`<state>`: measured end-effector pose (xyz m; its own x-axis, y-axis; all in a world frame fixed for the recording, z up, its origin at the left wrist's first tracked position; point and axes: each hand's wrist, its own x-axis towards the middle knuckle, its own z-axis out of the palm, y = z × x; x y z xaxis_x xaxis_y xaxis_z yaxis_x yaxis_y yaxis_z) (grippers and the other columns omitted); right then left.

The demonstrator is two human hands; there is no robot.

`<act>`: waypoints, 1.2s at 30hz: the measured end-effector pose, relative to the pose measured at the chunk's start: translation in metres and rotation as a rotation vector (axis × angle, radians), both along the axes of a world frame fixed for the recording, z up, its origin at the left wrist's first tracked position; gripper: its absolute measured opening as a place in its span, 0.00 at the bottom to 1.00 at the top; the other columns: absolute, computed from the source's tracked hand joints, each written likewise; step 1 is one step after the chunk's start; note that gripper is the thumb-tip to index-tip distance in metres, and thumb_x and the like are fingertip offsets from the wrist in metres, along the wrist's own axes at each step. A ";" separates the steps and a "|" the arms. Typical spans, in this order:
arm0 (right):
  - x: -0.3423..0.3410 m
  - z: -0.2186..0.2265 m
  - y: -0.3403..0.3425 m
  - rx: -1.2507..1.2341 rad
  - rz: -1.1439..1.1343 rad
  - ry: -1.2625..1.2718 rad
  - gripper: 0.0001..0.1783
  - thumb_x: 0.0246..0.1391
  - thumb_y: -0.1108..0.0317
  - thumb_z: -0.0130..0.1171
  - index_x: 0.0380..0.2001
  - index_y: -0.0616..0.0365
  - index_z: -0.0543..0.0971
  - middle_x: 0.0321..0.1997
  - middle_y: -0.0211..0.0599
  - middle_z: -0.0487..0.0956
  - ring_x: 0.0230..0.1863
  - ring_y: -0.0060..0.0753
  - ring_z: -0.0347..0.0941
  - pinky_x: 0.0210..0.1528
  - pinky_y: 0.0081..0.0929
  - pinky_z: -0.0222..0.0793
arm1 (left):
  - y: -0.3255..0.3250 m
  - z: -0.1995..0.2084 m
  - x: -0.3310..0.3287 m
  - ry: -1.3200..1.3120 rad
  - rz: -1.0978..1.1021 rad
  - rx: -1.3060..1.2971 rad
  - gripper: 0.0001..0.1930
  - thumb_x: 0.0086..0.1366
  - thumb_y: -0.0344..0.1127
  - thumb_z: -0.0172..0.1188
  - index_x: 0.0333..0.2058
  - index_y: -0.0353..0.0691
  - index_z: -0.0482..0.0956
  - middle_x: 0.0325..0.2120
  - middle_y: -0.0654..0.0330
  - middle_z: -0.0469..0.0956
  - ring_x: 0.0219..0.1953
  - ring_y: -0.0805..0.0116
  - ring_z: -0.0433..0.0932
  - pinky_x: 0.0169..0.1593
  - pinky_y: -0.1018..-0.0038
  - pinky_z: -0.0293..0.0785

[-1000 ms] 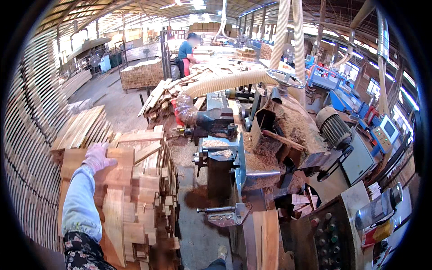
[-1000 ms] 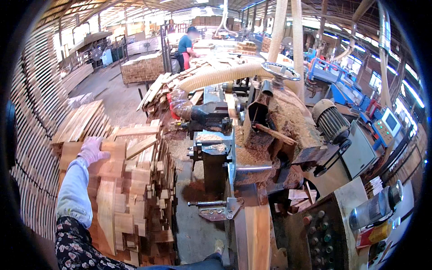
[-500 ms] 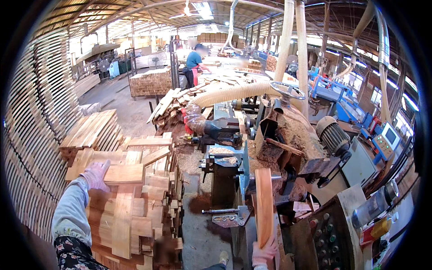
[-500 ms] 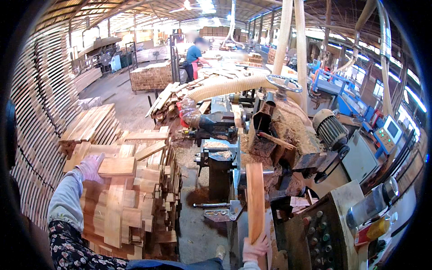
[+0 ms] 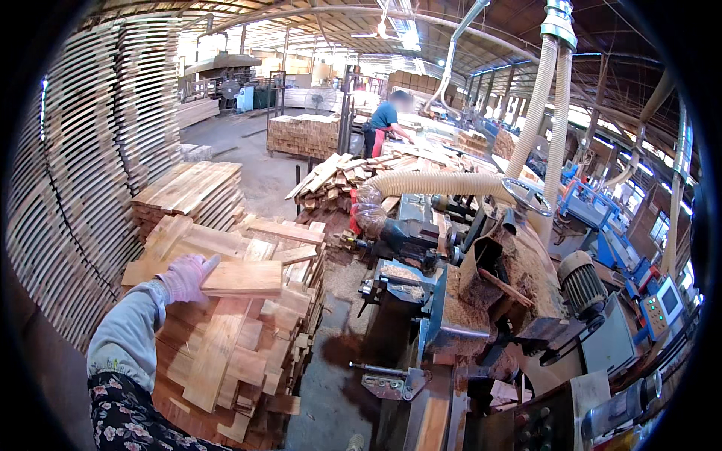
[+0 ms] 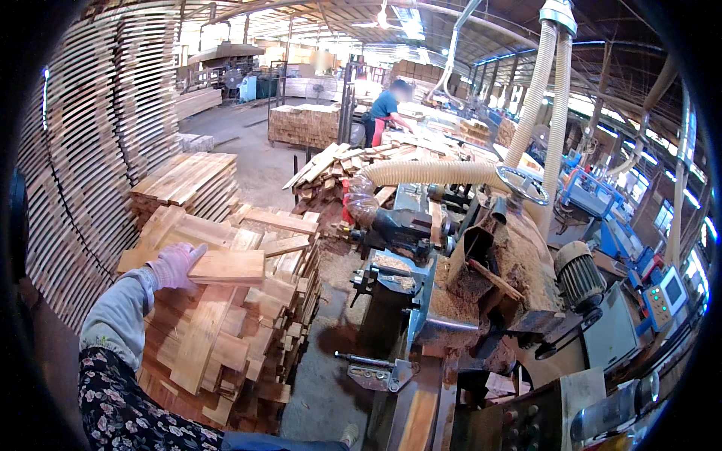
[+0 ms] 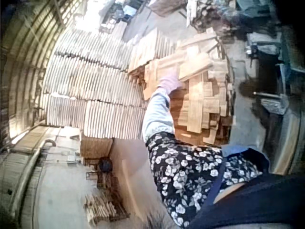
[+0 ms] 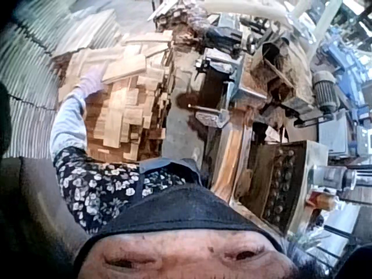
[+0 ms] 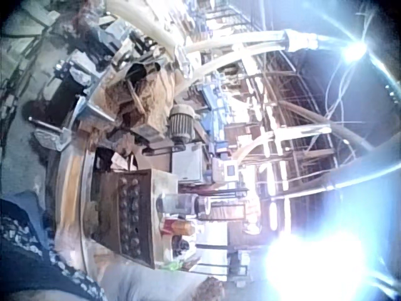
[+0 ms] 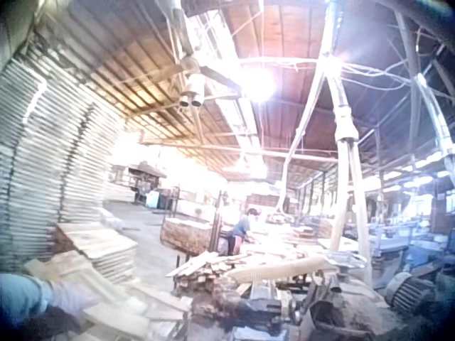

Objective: The person repeatedly picks up wooden planks from a stack and feeds them into a woodworking machine. They then retrieve the processed planks from the machine's output and place them onto a separate stack.

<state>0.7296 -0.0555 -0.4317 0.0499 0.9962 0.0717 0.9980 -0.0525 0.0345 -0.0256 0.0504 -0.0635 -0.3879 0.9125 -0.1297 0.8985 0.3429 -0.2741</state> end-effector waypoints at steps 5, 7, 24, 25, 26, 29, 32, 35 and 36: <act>-0.047 0.051 0.144 -0.187 -0.053 0.138 0.36 0.62 0.45 0.58 0.66 0.58 0.74 0.71 0.61 0.71 0.77 0.68 0.55 0.78 0.60 0.51 | 0.037 0.023 0.066 0.090 -0.245 0.007 0.49 0.57 0.48 0.74 0.72 0.39 0.60 0.49 0.44 0.79 0.54 0.45 0.79 0.58 0.54 0.75; -0.073 0.059 0.200 -0.187 -0.091 0.193 0.37 0.61 0.46 0.58 0.67 0.58 0.74 0.69 0.61 0.72 0.74 0.64 0.60 0.75 0.58 0.58 | 0.064 0.037 0.103 0.067 -0.386 -0.058 0.47 0.59 0.44 0.72 0.72 0.36 0.59 0.46 0.44 0.79 0.50 0.45 0.80 0.57 0.53 0.75; -0.080 0.094 0.094 0.357 0.421 0.328 0.47 0.59 0.45 0.61 0.76 0.53 0.61 0.78 0.57 0.63 0.62 0.53 0.78 0.55 0.43 0.81 | 0.136 -0.118 0.431 -0.164 -1.579 0.205 0.31 0.49 0.41 0.71 0.55 0.47 0.75 0.44 0.57 0.80 0.49 0.55 0.79 0.54 0.58 0.73; -0.071 0.084 0.075 0.299 0.373 0.329 0.47 0.59 0.45 0.62 0.76 0.53 0.61 0.78 0.57 0.63 0.62 0.54 0.78 0.55 0.43 0.81 | 0.136 -0.144 0.427 -0.126 -1.482 0.379 0.35 0.50 0.41 0.70 0.60 0.45 0.73 0.48 0.56 0.77 0.51 0.55 0.76 0.57 0.58 0.70; -0.054 0.077 0.059 0.214 0.253 0.301 0.48 0.59 0.44 0.62 0.76 0.53 0.61 0.78 0.57 0.63 0.63 0.54 0.78 0.56 0.43 0.80 | 0.132 -0.112 0.420 -0.276 -1.418 0.321 0.36 0.51 0.41 0.70 0.61 0.43 0.72 0.49 0.55 0.77 0.52 0.53 0.76 0.57 0.57 0.71; -0.028 0.067 0.037 0.020 0.016 0.233 0.48 0.58 0.43 0.62 0.77 0.52 0.61 0.78 0.57 0.62 0.63 0.54 0.77 0.57 0.44 0.79 | 0.128 -0.042 0.350 -0.491 -1.048 0.344 0.38 0.50 0.38 0.76 0.60 0.38 0.73 0.50 0.50 0.77 0.55 0.48 0.76 0.61 0.51 0.72; -0.019 0.059 0.041 -0.017 -0.088 0.186 0.49 0.58 0.42 0.62 0.77 0.52 0.60 0.78 0.56 0.62 0.64 0.54 0.76 0.58 0.44 0.79 | 0.110 -0.022 0.258 -0.384 -0.648 0.491 0.39 0.53 0.45 0.76 0.61 0.36 0.71 0.49 0.47 0.79 0.55 0.48 0.77 0.62 0.51 0.71; -0.027 0.049 0.070 -0.030 -0.076 0.173 0.50 0.58 0.41 0.62 0.77 0.51 0.60 0.78 0.56 0.62 0.65 0.54 0.76 0.60 0.45 0.78 | 0.058 -0.076 0.148 -0.055 -0.143 0.507 0.54 0.56 0.59 0.73 0.72 0.33 0.58 0.62 0.38 0.70 0.65 0.43 0.68 0.71 0.52 0.62; -0.030 0.045 0.080 -0.035 -0.082 0.160 0.50 0.58 0.41 0.62 0.77 0.51 0.60 0.78 0.56 0.62 0.65 0.55 0.76 0.60 0.45 0.77 | 0.037 -0.084 0.131 -0.011 -0.002 0.438 0.57 0.56 0.61 0.72 0.74 0.33 0.55 0.66 0.37 0.66 0.68 0.41 0.65 0.73 0.53 0.60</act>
